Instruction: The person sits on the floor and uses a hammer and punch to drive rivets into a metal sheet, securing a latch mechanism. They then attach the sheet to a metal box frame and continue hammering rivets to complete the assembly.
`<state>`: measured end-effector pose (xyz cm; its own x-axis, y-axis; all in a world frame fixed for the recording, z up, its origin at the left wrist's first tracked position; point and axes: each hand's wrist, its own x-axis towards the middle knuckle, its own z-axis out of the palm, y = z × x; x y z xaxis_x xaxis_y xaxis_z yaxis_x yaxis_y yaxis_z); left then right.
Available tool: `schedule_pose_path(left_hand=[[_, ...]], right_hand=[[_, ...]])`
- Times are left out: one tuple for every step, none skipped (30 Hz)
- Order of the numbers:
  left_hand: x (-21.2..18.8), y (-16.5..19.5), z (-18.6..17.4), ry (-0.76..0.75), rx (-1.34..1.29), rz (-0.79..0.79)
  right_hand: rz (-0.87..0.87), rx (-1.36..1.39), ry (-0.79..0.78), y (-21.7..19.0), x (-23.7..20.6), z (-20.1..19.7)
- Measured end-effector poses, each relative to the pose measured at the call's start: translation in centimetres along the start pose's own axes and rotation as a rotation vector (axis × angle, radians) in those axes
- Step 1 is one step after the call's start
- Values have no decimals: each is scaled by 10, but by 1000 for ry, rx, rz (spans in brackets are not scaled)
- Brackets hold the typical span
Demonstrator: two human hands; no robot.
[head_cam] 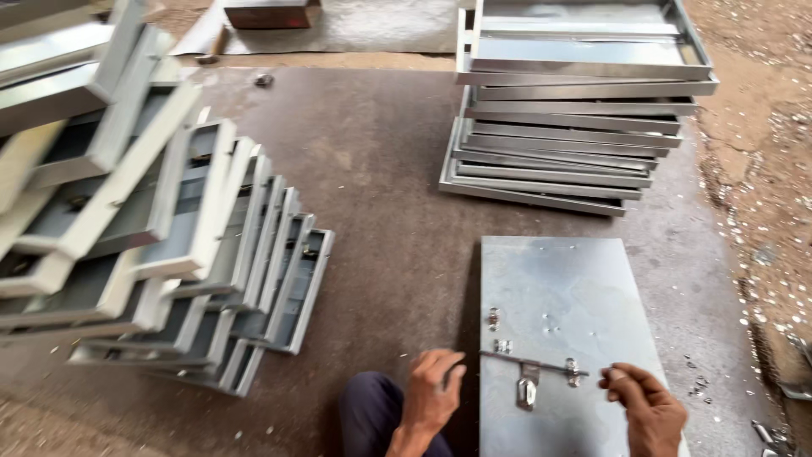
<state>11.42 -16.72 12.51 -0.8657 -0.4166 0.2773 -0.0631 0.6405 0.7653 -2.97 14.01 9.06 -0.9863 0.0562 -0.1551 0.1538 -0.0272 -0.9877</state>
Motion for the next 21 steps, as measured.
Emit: schedule_pose_path(left_hand=[[-13,-9,-13,-20,51,-81],[-23,-17,-24,-39,100,-162],[-34,-24,-33,-57,151,-249],[-42,-30,-37,-37,117,-191],[-48,-35,-40,-18,86,-130],[-53,-38,-40,4,56,-70],[-56,-39,-38,-21,74,-66],[-57,-40,-35,-47,88,-60],[-58,-39,-32,-75,103,-54],[-58,-38,-28,-111,127,-53],[-57,-37,-25,-146,149,-49],[-57,-35,-23,-183,171,-45],[-58,-34,-22,-207,185,-59],[-58,-33,-22,-229,202,-68],[-59,-33,-22,-251,220,-71],[-60,-32,-23,-256,228,-73],[-61,-33,-24,-264,237,-72],[-62,-33,-24,-275,246,-74],[-63,-33,-25,-286,260,-68],[-64,-34,-24,-296,272,-64],[-64,-34,-24,-304,285,-63]], right_hand=[[47,49,-39,1,-11,10],[91,26,-63,1,-21,19],[140,3,-90,1,-31,27],[193,-22,-117,1,-40,33],[122,-23,-152,-1,-45,39],[50,-23,-191,-5,-49,42],[-22,-22,-230,-8,-52,46],[-35,19,-214,-13,-53,48],[-47,61,-196,-17,-54,50],[-60,102,-175,-23,-55,50],[-61,93,-171,-28,-56,52],[-62,83,-165,-33,-57,52],[-63,71,-158,-38,-60,52],[-60,91,-134,-44,-62,53],[-60,114,-107,-49,-64,54],[-63,137,-76,-55,-66,53],[-73,161,-65,-60,-67,53],[-79,182,-53,-65,-69,52],[-83,202,-40,-70,-71,52],[-96,200,-57,-74,-73,52],[-108,198,-77,-78,-74,53]])
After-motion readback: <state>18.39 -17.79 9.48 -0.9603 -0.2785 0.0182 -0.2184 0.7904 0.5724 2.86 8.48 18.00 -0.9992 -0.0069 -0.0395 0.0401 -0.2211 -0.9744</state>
